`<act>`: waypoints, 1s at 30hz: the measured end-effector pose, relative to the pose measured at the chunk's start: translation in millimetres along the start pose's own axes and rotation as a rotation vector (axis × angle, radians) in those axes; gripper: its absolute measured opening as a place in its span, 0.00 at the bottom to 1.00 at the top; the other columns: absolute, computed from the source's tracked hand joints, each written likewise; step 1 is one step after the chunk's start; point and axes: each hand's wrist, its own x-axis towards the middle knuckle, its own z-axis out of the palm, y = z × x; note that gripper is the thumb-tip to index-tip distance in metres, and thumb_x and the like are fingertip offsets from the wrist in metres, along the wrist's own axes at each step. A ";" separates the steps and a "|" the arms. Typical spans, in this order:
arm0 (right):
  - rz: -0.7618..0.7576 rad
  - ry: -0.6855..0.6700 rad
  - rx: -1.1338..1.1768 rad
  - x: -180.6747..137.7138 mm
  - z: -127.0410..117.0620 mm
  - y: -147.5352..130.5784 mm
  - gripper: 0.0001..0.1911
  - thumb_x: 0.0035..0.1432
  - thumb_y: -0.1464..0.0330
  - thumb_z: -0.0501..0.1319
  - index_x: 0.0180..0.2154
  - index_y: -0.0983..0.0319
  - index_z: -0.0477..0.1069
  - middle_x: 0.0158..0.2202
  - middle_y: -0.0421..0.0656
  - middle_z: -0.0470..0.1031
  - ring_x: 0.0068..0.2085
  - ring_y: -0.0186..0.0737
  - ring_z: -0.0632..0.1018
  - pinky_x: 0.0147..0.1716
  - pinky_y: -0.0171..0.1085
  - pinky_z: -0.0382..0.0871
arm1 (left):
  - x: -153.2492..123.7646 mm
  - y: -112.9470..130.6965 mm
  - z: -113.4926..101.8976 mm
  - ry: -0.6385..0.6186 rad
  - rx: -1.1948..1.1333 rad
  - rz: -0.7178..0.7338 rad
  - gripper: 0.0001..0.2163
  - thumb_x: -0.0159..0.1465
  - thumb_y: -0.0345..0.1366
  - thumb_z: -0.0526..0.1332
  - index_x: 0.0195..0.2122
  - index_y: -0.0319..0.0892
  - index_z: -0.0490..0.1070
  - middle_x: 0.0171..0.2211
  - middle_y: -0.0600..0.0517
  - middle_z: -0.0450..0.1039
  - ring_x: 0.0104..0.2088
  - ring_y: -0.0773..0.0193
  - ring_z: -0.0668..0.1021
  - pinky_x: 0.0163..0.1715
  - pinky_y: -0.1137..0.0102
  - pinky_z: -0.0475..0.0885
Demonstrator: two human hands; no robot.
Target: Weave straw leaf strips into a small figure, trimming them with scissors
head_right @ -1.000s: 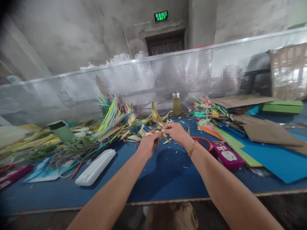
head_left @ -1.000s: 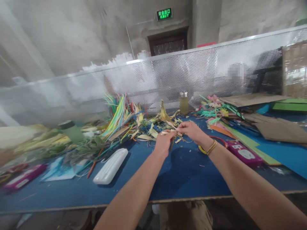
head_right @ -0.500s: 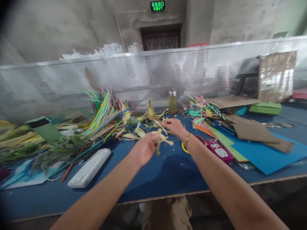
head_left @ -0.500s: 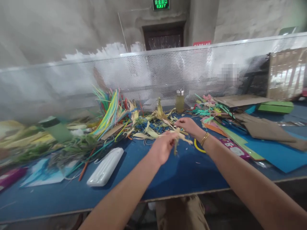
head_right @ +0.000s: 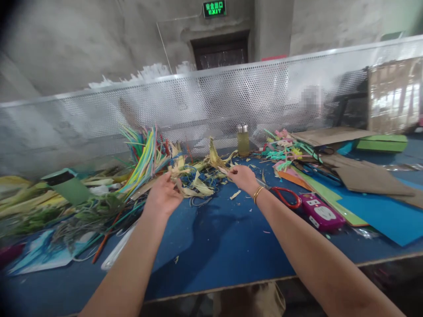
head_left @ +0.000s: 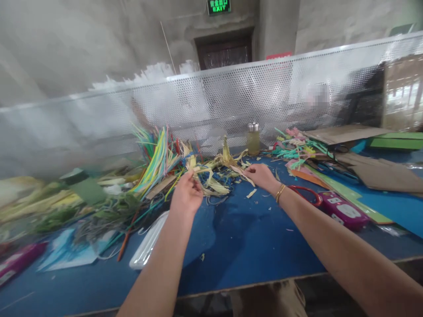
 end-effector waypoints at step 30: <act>-0.501 -0.144 -0.445 -46.9 31.7 -59.0 0.13 0.62 0.61 0.55 0.41 0.56 0.77 0.42 0.47 0.74 0.49 0.48 0.67 0.49 0.47 0.53 | 3.9 14.8 -11.4 0.000 -0.046 0.206 0.03 0.53 0.30 0.64 0.28 0.43 0.70 0.24 0.56 0.72 0.24 0.71 0.73 0.23 0.78 0.69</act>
